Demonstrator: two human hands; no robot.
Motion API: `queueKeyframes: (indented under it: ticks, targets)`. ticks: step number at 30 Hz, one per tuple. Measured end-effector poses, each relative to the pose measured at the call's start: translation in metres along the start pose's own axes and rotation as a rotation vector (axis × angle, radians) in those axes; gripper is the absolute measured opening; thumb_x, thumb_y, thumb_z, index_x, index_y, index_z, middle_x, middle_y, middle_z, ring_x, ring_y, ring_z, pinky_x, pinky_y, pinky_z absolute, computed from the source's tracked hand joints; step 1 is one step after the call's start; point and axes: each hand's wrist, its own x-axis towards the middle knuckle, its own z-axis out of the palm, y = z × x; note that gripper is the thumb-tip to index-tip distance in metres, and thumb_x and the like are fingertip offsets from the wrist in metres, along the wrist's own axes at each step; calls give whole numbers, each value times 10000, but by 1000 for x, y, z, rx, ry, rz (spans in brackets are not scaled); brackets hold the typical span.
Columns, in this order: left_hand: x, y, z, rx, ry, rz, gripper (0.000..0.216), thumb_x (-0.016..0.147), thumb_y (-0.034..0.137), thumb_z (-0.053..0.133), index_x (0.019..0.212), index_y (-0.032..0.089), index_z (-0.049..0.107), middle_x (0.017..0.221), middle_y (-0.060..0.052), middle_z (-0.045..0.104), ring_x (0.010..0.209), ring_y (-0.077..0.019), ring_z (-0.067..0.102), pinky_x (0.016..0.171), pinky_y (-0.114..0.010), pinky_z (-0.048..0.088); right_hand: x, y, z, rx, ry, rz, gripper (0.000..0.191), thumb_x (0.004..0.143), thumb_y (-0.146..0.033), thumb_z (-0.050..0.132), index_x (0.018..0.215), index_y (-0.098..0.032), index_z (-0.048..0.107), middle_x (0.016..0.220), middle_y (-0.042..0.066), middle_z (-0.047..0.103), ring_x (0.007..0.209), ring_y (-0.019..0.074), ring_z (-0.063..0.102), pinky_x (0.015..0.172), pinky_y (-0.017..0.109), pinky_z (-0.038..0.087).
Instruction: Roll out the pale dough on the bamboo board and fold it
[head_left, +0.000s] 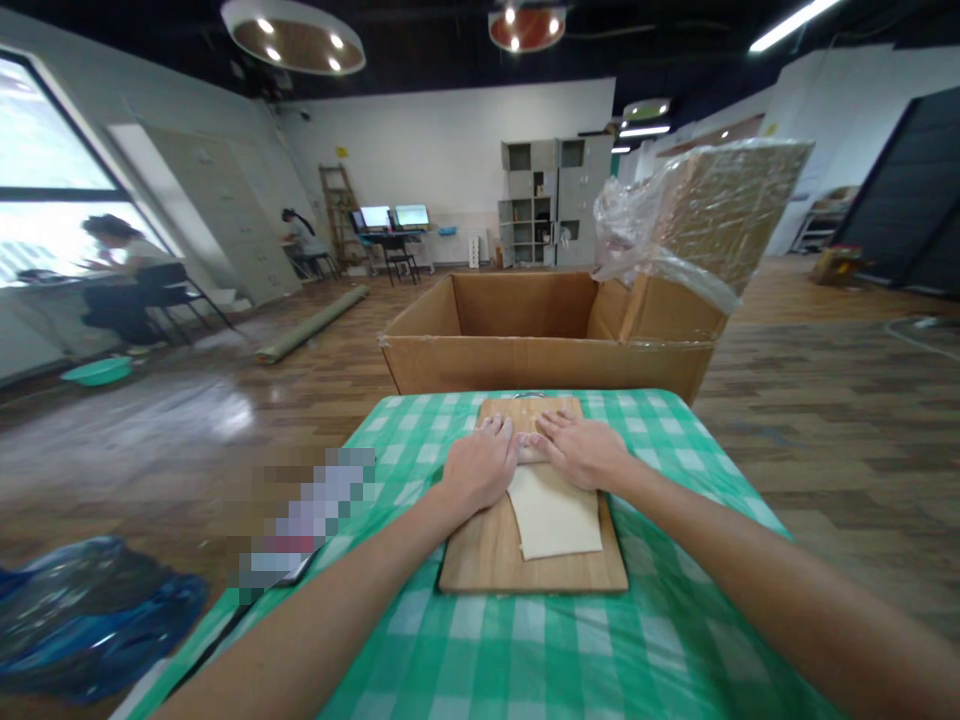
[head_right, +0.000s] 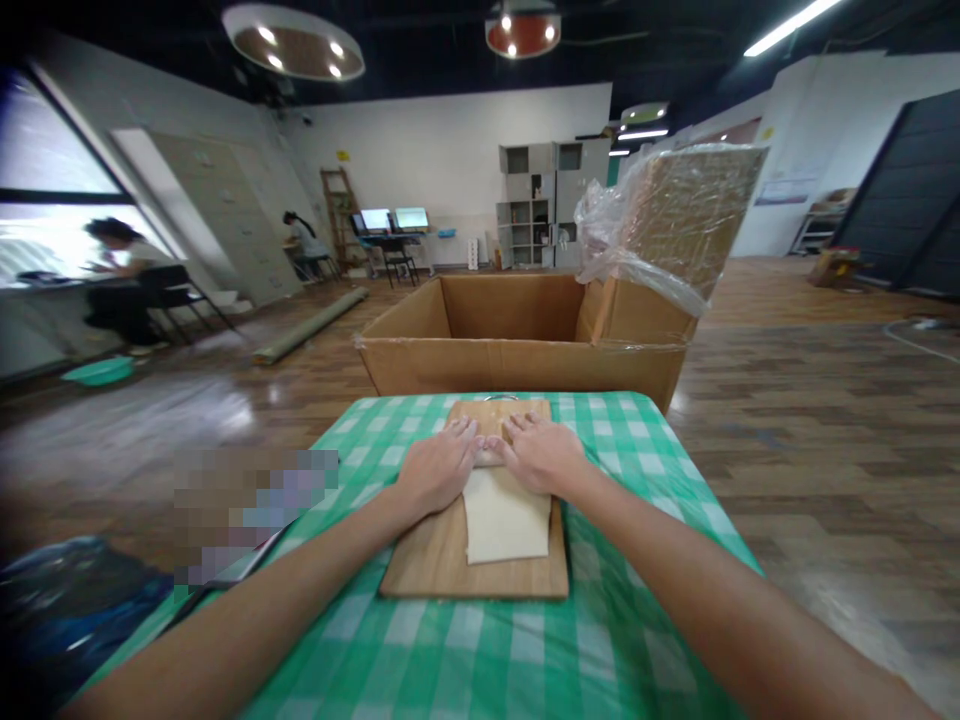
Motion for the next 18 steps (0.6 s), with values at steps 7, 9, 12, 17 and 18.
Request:
queueKeyframes:
  ticks: [7,9,12,17,18]
  targets:
    - [-60,20,-28,54,24,65,618,1067,533,272,1448,99,491,1536,-198,496,1441,-315,451,1183,-489,345,-49,-27,-6,112,21,39,781,1041,-633,245,1540,-67,446,1588,202,426,1482,337,386,1198,497,331]
    - [-82,27,-31,84,17,108,683,1048,583,303,1514,99,424,1617,-188,390,1523,-326,321,1230,-499,268,-73,-38,-9,126,45,8,830,1020,-678,286,1562,-61,409,1608,206,386,1505,341,340,1221,510,294]
    - [-107,35,-34,114,23,133,733,1036,601,318,1570,98,339,1645,-182,341,1554,-331,242,1247,-508,226,-101,-45,-15,131,42,-38,844,1015,-691,299,1588,-75,363,1635,188,340,1524,332,300,1239,507,268]
    - [-95,36,-33,104,-16,80,717,1038,594,301,1535,86,399,1607,-194,406,1513,-335,339,1228,-512,269,-95,-21,-19,105,20,-4,770,1053,-614,249,1544,-52,438,1589,195,424,1495,320,365,1235,487,293]
    - [-86,35,-32,97,-17,66,715,1039,591,298,1524,78,412,1596,-201,421,1500,-336,362,1220,-513,284,-86,-13,-17,101,19,16,756,1061,-592,229,1523,-42,466,1568,203,453,1486,324,381,1228,492,306]
